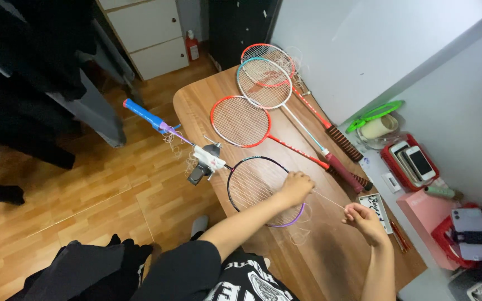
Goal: Manually weaving and threading strings through the frame of a badminton racket held in a stringing clamp.
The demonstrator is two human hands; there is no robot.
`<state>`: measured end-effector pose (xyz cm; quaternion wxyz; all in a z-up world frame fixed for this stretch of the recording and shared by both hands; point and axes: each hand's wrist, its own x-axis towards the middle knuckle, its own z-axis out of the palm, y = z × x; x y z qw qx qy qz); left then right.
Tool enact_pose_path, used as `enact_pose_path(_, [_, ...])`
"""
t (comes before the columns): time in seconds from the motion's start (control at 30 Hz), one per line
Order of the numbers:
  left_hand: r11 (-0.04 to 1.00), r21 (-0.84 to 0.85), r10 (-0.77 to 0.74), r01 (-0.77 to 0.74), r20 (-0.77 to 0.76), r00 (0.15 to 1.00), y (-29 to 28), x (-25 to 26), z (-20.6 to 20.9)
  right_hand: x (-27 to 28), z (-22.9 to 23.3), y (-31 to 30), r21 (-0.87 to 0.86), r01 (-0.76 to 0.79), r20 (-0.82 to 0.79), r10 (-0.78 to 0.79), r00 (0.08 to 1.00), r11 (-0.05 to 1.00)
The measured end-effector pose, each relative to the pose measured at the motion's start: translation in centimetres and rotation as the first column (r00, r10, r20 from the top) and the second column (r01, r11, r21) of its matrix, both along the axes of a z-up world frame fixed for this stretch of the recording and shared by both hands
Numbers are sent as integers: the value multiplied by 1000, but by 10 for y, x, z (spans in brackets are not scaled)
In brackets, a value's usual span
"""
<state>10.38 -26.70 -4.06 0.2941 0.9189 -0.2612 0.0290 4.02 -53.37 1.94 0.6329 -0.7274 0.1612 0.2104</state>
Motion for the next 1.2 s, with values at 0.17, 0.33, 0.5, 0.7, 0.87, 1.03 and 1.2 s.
enact_pose_path(0.17, [987, 134, -61, 85, -180, 982, -6, 23, -12, -17, -16, -25, -241, 152, 190, -107, 976, 958])
enact_pose_path(0.33, [993, 87, -67, 84, -183, 981, -59, 30, -44, -9, -2, 6, -696, 18, 283, 252, 925, 718])
enact_pose_path(0.5, [991, 108, -74, 82, -77, 994, -85, -2, -7, 7, 4, 59, -599, -140, 302, 384, 873, 788])
enact_pose_path(0.7, [997, -75, -15, 21, 82, 997, -40, -28, 26, 16, -22, 64, -717, -97, 326, 456, 829, 690])
enact_pose_path(0.87, [926, -372, -67, 69, 19, 998, -37, -32, 2, 17, 2, 73, -398, -142, 335, 287, 897, 906])
enact_pose_path(1.03, [983, -175, 70, -51, 105, 992, -10, -13, -2, 21, -33, 35, 304, 222, 299, -314, 901, 926])
enact_pose_path(1.2, [994, 81, -63, 69, -70, 996, 19, 7, -21, 14, 0, 8, 843, 375, -14, -681, 732, 385])
